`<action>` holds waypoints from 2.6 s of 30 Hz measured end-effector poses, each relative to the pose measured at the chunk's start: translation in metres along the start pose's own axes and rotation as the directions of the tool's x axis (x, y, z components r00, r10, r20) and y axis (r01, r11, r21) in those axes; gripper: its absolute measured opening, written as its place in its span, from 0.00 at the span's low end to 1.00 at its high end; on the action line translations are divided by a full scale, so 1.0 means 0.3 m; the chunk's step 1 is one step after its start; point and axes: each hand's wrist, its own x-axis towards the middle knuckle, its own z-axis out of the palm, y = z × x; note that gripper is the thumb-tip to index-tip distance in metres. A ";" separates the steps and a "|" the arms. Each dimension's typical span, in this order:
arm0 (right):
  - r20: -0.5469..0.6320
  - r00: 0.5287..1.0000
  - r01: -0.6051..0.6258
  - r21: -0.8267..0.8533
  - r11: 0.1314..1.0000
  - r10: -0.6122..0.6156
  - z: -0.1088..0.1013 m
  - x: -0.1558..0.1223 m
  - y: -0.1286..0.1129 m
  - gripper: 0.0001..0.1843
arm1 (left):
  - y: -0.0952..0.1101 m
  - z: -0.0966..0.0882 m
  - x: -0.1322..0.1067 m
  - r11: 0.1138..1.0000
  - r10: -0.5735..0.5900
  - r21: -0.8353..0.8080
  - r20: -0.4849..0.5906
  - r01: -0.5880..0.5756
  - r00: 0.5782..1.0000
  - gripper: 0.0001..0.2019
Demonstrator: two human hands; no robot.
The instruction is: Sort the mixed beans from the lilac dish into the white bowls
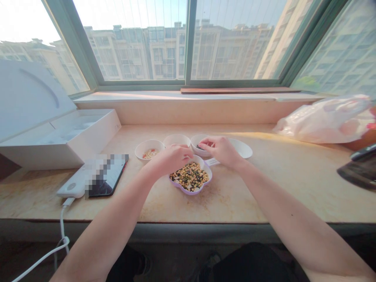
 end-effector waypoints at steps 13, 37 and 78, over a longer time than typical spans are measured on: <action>-0.167 0.986 -0.009 -0.182 0.983 -0.022 0.017 0.031 0.092 0.13 | 0.023 0.052 0.018 0.993 0.119 -0.009 0.304 -0.121 0.945 0.14; -0.111 0.991 0.051 -0.169 0.984 -0.070 0.012 0.028 0.078 0.07 | 0.004 0.067 0.013 0.977 0.174 -0.145 0.127 -0.156 0.976 0.28; 0.107 0.985 0.135 0.035 0.990 -0.138 0.042 -0.033 -0.045 0.10 | -0.093 0.040 0.066 0.694 -0.583 -0.675 -0.322 0.251 0.746 0.08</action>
